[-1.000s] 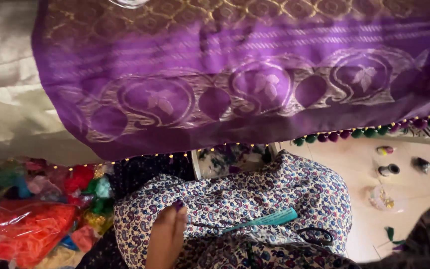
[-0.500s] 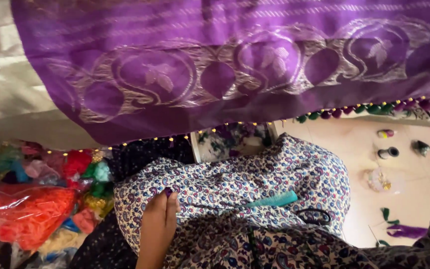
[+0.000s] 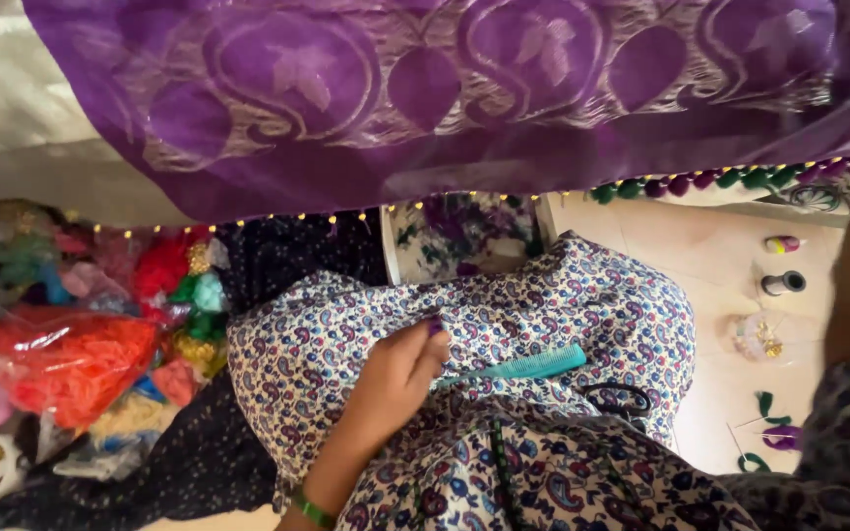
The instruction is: Applying and securing decorative purple and green tassels to the edge of a purple fabric garment using a needle and thread.
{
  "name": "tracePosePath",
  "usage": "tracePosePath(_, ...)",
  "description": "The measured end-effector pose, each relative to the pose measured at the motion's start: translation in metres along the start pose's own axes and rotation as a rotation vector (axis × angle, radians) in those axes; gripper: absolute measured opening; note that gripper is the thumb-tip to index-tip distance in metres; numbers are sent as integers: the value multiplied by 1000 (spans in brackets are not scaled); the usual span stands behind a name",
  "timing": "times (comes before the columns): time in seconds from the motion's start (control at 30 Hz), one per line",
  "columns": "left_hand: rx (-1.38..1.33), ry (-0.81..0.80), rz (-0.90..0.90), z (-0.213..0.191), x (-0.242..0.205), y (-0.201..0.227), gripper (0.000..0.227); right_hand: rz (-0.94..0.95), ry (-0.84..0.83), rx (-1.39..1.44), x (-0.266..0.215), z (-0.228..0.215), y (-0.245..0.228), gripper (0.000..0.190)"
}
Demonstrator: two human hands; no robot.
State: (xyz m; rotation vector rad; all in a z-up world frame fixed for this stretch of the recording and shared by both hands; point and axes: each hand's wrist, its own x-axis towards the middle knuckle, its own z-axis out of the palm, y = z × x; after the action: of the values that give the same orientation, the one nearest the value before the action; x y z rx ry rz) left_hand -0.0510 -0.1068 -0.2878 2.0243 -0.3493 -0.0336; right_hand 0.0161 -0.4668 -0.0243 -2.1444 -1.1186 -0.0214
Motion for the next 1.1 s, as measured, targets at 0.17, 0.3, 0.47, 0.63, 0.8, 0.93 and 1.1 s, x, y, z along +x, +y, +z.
tracePosePath(0.17,-147,-205,88,12,16,21,31,11,-45,59,4,117,18,69)
tracePosePath(0.3,-190,-364,76,19,29,39,31,204,-73,138,-21,210,50,66)
tracePosePath(0.47,-222,-402,54,38,33,27,31,563,41,356,-76,236,73,29)
tracePosePath(0.63,-227,-376,26,35,30,38,30,573,389,325,-58,199,53,11)
tracePosePath(0.8,84,-338,114,32,41,17,28,358,591,325,-32,170,27,10)
tracePosePath(0.93,520,-183,187,17,63,11,21,242,759,535,-42,159,31,8)
tracePosePath(1.1,-496,-14,74,22,116,52,49,265,735,508,-41,160,27,12)
